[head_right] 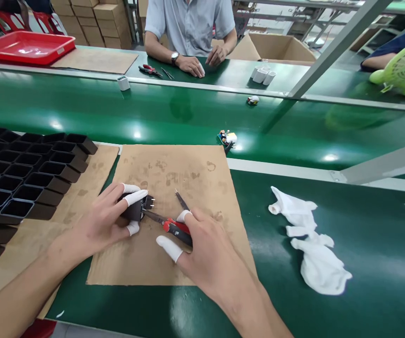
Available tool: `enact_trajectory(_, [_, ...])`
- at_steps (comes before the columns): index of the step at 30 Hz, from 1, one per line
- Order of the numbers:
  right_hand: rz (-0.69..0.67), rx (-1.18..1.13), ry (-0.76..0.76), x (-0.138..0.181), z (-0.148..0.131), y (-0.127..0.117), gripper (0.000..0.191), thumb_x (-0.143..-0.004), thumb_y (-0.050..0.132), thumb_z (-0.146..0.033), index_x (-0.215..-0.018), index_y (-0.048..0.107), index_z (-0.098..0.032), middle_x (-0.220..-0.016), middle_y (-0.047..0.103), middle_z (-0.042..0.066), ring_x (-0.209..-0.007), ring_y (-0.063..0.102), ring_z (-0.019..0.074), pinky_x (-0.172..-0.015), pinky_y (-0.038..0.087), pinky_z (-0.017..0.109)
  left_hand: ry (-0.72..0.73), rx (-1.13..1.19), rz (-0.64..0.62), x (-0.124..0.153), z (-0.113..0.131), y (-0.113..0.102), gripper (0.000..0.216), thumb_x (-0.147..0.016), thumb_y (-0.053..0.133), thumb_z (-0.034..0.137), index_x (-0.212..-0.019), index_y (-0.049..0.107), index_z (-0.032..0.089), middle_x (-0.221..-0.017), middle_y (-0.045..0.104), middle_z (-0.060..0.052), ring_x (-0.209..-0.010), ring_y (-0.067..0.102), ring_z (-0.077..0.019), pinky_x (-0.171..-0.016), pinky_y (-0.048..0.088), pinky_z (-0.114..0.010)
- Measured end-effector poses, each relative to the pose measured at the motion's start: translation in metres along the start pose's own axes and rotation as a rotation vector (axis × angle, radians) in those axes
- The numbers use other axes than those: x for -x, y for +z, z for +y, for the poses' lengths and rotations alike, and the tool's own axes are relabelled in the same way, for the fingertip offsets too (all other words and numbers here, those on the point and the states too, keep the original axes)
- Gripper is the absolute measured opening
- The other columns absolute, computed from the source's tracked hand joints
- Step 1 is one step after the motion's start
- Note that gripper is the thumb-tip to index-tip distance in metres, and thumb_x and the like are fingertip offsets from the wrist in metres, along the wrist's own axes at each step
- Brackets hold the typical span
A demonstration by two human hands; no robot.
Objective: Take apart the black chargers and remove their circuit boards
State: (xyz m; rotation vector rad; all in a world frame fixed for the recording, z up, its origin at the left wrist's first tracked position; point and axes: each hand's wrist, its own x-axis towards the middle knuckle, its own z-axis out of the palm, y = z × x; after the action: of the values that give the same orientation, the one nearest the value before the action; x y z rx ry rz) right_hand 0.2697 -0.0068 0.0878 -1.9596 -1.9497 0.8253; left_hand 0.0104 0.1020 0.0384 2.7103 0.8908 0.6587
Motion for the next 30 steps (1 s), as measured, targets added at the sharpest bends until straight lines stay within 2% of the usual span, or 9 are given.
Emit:
enact_trajectory(6, [0.089,0.084,-0.021,-0.002,-0.007,0.012,0.036,-0.106,0.074,-0.045,-0.084,0.052,-0.026,-0.088,0.071,0.003,-0.066,0.062,0.0202,-0.063,0.039,0.033,0.005,-0.103,-0.04,-0.003,0.009,-0.002,0.069,-0.081,0.069,0.008,-0.147,0.056,0.02,-0.125,0.069,-0.015,-0.113,0.067,-0.0362,-0.09,0.062,-0.048])
enact_trajectory(11, [0.028,0.135,-0.022,-0.008,-0.007,0.015,0.019,-0.105,0.072,-0.026,-0.093,0.057,-0.025,-0.097,0.077,0.004,-0.078,0.071,0.0218,-0.064,0.029,0.033,-0.069,-0.32,-0.08,-0.015,0.022,-0.006,0.023,-0.085,0.07,0.017,-0.107,0.065,0.021,-0.1,0.072,-0.011,-0.093,0.068,-0.0335,-0.08,0.057,-0.045])
enact_trajectory(14, [0.04,0.118,-0.057,-0.008,-0.006,0.013,0.019,-0.103,0.073,-0.023,-0.091,0.059,-0.025,-0.097,0.08,0.003,-0.082,0.073,0.0221,-0.065,0.027,0.032,-0.063,-0.375,-0.132,-0.023,0.02,-0.013,0.02,-0.082,0.075,0.024,-0.099,0.065,0.025,-0.096,0.077,-0.009,-0.093,0.072,-0.0338,-0.08,0.055,-0.043])
enact_trajectory(17, [0.1,0.097,-0.068,-0.008,0.001,0.002,0.019,-0.105,0.072,-0.027,-0.089,0.06,-0.025,-0.092,0.079,0.004,-0.083,0.072,0.0233,-0.065,0.028,0.033,-0.07,-0.42,-0.13,-0.026,0.005,-0.042,0.022,-0.079,0.079,0.031,-0.093,0.064,0.027,-0.089,0.077,-0.007,-0.09,0.073,-0.0338,-0.074,0.051,-0.04])
enact_trajectory(20, [0.21,0.066,-0.038,-0.011,0.013,-0.014,0.027,-0.112,0.063,-0.036,-0.088,0.06,-0.025,-0.089,0.078,0.006,-0.08,0.07,0.0239,-0.066,0.031,0.033,-0.181,-0.508,-0.008,-0.017,-0.014,-0.095,0.02,-0.09,0.074,0.04,-0.091,0.06,0.027,-0.087,0.075,-0.008,-0.087,0.073,-0.0339,-0.067,0.044,-0.038])
enact_trajectory(22, [0.265,0.041,-0.039,-0.012,0.018,-0.02,0.031,-0.114,0.059,-0.041,-0.087,0.06,-0.025,-0.087,0.077,0.005,-0.078,0.068,0.0227,-0.066,0.033,0.033,-0.27,-0.524,0.139,-0.006,-0.019,-0.13,0.03,-0.093,0.075,0.052,-0.097,0.059,0.028,-0.093,0.075,-0.006,-0.093,0.074,-0.033,-0.071,0.046,-0.037])
enact_trajectory(25, [0.296,0.035,-0.068,-0.012,0.017,-0.017,0.025,-0.112,0.065,-0.045,-0.094,0.065,-0.026,-0.088,0.078,0.001,-0.078,0.069,0.0217,-0.066,0.036,0.032,-0.257,-0.441,0.163,0.008,-0.013,-0.156,0.038,-0.091,0.078,0.06,-0.104,0.062,0.028,-0.096,0.074,-0.004,-0.094,0.074,-0.0308,-0.078,0.052,-0.038])
enact_trajectory(27, [0.297,0.073,-0.083,-0.011,0.013,-0.01,0.017,-0.108,0.071,-0.04,-0.099,0.066,-0.026,-0.089,0.078,0.002,-0.078,0.069,0.023,-0.066,0.034,0.032,-0.256,-0.327,0.129,0.016,-0.005,-0.153,0.04,-0.089,0.081,0.059,-0.106,0.064,0.027,-0.1,0.075,-0.003,-0.094,0.074,-0.0293,-0.083,0.056,-0.039])
enact_trajectory(30, [0.289,0.159,-0.13,-0.009,0.009,-0.002,0.013,-0.105,0.073,-0.026,-0.094,0.066,-0.025,-0.099,0.079,0.006,-0.09,0.071,0.0257,-0.07,0.034,0.033,-0.33,-0.145,0.133,0.03,0.007,-0.13,0.041,-0.087,0.084,0.057,-0.107,0.066,0.026,-0.105,0.078,-0.004,-0.098,0.075,-0.029,-0.088,0.06,-0.041])
